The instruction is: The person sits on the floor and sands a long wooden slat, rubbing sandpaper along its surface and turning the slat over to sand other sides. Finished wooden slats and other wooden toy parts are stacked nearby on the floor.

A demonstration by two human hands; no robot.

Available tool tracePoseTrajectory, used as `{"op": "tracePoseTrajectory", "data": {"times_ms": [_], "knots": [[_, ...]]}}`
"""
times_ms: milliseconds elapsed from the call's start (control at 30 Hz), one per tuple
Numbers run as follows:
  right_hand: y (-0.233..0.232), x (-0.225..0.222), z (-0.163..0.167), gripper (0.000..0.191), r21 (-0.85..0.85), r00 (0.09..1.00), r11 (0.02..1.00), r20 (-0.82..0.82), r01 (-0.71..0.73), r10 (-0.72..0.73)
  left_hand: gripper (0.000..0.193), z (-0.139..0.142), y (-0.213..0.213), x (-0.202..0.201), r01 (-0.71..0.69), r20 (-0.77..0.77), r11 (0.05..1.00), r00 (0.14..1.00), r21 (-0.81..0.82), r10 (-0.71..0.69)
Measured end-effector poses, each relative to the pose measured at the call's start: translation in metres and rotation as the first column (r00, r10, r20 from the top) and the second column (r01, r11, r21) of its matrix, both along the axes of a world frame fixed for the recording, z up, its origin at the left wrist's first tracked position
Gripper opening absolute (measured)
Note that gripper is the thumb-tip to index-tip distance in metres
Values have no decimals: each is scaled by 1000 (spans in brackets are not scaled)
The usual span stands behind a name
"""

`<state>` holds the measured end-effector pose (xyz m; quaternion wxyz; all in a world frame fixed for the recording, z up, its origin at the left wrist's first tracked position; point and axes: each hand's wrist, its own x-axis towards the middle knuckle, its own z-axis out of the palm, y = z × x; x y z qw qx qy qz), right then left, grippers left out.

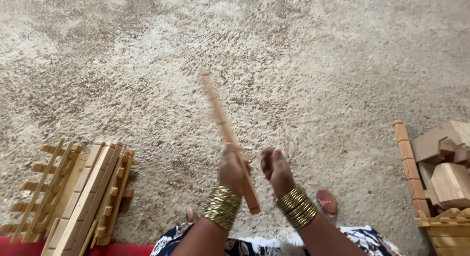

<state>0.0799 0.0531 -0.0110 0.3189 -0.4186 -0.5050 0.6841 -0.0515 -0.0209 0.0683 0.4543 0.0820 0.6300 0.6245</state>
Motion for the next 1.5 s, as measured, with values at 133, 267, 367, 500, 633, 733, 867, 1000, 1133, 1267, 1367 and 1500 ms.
{"op": "tracePoseTrajectory", "data": {"times_ms": [133,267,367,500,633,733,867,1000,1133,1267,1367,1500], "knots": [[0,-3,37,44,-34,995,999,-88,-41,38,47,-5,4,33,298,59,955,953,6,-297],[11,-3,62,39,7,980,997,185,77,-77,46,-12,-2,56,552,-27,834,834,-9,-552],[35,9,68,33,68,937,976,273,207,-218,43,-16,-9,65,683,18,726,729,-79,-684],[66,37,65,31,-12,953,953,38,303,-302,43,-25,-13,79,722,148,692,684,0,-714],[58,23,44,30,-73,963,964,-62,257,-262,48,-40,-3,72,723,41,690,691,-48,-722],[27,-2,26,37,67,997,996,28,65,-67,61,-46,4,53,609,40,792,791,38,-610],[15,-2,30,57,148,985,981,137,-122,101,72,-38,7,35,664,108,748,744,-5,-660],[20,4,47,47,267,962,954,266,-138,65,55,-18,7,41,512,-231,859,833,-21,-503],[4,-1,49,37,581,802,712,596,-393,-44,39,-9,8,33,189,141,963,966,193,-218],[-1,-1,41,47,787,851,447,516,-426,-97,35,-8,6,26,8,220,964,973,267,-69],[10,5,33,38,819,838,363,524,-445,-154,36,-6,10,12,-133,154,903,985,409,75],[25,7,22,18,410,498,594,867,-692,-17,42,-6,8,-27,-437,346,776,890,455,298]]}}
